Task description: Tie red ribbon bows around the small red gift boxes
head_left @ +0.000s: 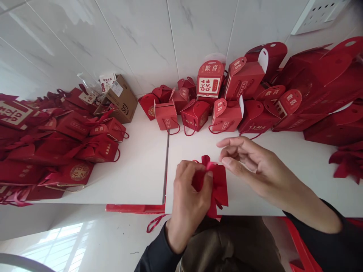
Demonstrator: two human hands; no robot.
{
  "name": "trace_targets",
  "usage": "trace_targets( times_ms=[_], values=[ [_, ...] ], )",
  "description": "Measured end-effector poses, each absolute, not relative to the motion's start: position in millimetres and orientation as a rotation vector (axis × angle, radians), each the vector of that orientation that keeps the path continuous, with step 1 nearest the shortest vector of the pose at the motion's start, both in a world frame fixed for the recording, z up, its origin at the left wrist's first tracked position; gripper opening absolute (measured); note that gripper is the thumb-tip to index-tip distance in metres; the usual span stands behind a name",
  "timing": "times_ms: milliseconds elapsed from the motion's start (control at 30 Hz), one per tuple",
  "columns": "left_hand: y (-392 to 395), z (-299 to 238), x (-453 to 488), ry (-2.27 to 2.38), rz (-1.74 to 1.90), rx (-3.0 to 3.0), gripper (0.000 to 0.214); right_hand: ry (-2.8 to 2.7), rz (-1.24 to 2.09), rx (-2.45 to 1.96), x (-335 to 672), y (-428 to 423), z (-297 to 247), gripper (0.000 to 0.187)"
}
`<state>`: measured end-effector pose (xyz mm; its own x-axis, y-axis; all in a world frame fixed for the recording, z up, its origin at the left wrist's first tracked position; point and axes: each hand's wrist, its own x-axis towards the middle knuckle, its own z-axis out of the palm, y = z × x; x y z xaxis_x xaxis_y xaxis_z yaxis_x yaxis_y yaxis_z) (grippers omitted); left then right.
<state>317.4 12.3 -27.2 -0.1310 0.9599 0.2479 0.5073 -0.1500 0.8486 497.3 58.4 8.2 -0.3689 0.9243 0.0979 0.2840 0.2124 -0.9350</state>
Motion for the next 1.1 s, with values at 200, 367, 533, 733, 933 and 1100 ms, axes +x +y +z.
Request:
trace_targets(
  times_ms=[200,367,533,733,933,1100],
  values=[
    [5.6,-28.5,308.5,1.588,1.282,1.262,0.012,-2.135,0.887,-1.27,501.2,31.9,-8.4,0.016],
    [6.9,-33.1,312.2,1.596,1.302,1.224,0.015,-2.256,0.956,-1.247,497.2,26.5,-10.7,0.015],
    [6.8,-39.4,311.4,1.633,1.328,1.123,0.024,-2.208,1.151,-1.276,504.9,23.4,-3.5,0.013],
    [9.9,-40.5,307.4,1.619,1.403,1.042,0.025,-2.191,1.389,-1.285,523.2,20.2,1.3,0.019],
    [-3.4,-33.3,310.2,1.826,1.613,1.185,0.03,-2.012,1.112,-1.415,519.7,36.4,-0.9,0.026],
    [-38.6,-30.3,326.8,1.948,1.383,1.717,0.018,-2.133,0.974,-1.224,489.7,61.8,-4.3,0.023]
  ],
)
